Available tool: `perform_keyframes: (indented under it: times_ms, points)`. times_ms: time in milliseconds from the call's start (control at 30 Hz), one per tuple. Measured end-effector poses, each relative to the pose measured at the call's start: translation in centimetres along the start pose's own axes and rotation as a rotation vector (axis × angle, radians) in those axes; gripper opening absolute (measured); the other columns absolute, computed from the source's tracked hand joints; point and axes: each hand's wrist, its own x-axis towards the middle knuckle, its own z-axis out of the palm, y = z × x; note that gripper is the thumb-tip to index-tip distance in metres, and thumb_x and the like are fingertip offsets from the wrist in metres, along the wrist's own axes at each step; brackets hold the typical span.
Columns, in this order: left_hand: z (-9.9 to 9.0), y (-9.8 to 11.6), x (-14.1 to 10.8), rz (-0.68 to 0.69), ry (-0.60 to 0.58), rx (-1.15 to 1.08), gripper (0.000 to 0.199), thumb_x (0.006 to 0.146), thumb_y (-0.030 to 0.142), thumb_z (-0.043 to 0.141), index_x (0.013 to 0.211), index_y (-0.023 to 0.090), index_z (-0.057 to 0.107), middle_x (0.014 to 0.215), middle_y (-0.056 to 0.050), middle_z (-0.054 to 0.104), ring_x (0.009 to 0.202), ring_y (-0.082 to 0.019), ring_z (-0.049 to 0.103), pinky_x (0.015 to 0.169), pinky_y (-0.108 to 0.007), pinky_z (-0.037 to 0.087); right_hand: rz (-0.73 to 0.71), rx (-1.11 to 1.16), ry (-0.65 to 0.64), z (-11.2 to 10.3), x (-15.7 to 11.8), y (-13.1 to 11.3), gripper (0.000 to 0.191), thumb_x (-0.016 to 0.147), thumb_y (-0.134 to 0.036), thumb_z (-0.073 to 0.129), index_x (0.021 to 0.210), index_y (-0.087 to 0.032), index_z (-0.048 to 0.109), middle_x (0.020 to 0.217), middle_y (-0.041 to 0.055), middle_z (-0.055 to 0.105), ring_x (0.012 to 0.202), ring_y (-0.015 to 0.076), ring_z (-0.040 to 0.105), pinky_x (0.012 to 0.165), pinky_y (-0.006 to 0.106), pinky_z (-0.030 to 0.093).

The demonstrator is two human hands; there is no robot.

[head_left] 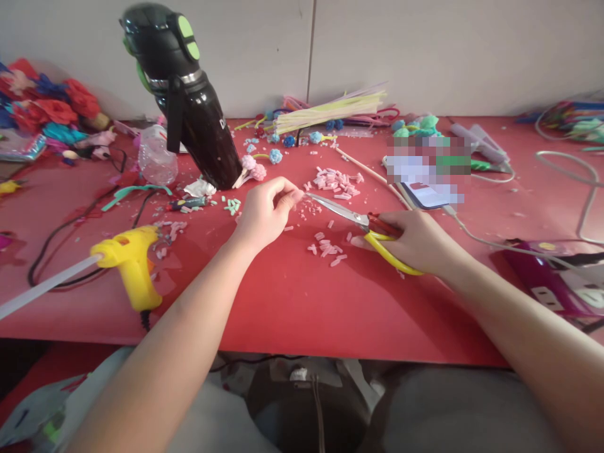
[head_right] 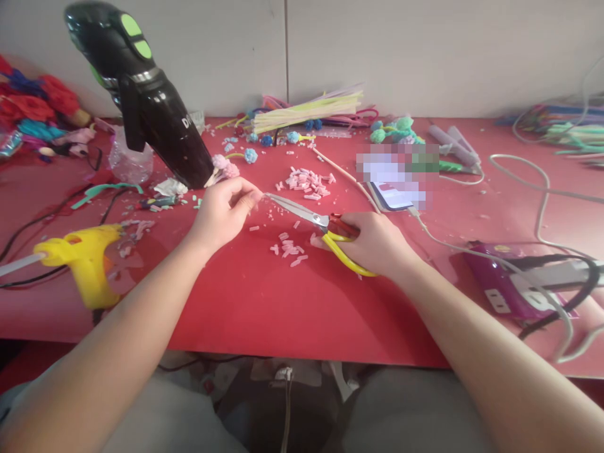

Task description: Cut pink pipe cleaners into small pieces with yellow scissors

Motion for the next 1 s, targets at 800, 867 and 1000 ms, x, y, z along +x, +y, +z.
perform_keyframes:
  times_ms: [800, 867, 1000]
  points:
    - [-0.06, 0.07, -0.03, -0.026, -0.005, -0.019, 0.029, 0.104, 0.042, 0.070, 0.083, 0.021, 0.066, 0.073, -0.001, 0.069, 0.067, -0.017, 0.060, 0.065, -0.031, 0.047, 0.026, -0.019, 0.007, -0.26, -0.38, -0.64, 0.088, 0.059, -0.110, 0.063, 0.066, -0.026, 0.040, 0.063, -0.0036, 0.033, 0.064, 0.0148, 0.034, 0.058, 0.035, 0.028]
    - [-0.08, 0.09, -0.02, -0.029, -0.006, -0.013, 0.027, 0.103, 0.038, 0.070, 0.083, 0.021, 0.066, 0.073, -0.001, 0.069, 0.067, -0.017, 0.060, 0.065, -0.031, 0.047, 0.017, -0.020, 0.011, -0.21, -0.38, -0.55, 0.086, 0.062, -0.108, 0.064, 0.066, -0.026, 0.039, 0.064, -0.0037, 0.031, 0.065, 0.0148, 0.033, 0.059, 0.035, 0.028]
    - [-0.06, 0.07, -0.01, -0.027, -0.009, -0.017, 0.024, 0.103, 0.033, 0.068, 0.083, 0.021, 0.066, 0.074, -0.001, 0.069, 0.068, -0.017, 0.061, 0.067, -0.031, 0.047, 0.004, -0.001, 0.013, -0.08, -0.25, -0.37, 0.085, 0.062, -0.106, 0.067, 0.064, -0.026, 0.037, 0.063, -0.0030, 0.030, 0.064, 0.0153, 0.032, 0.057, 0.035, 0.028]
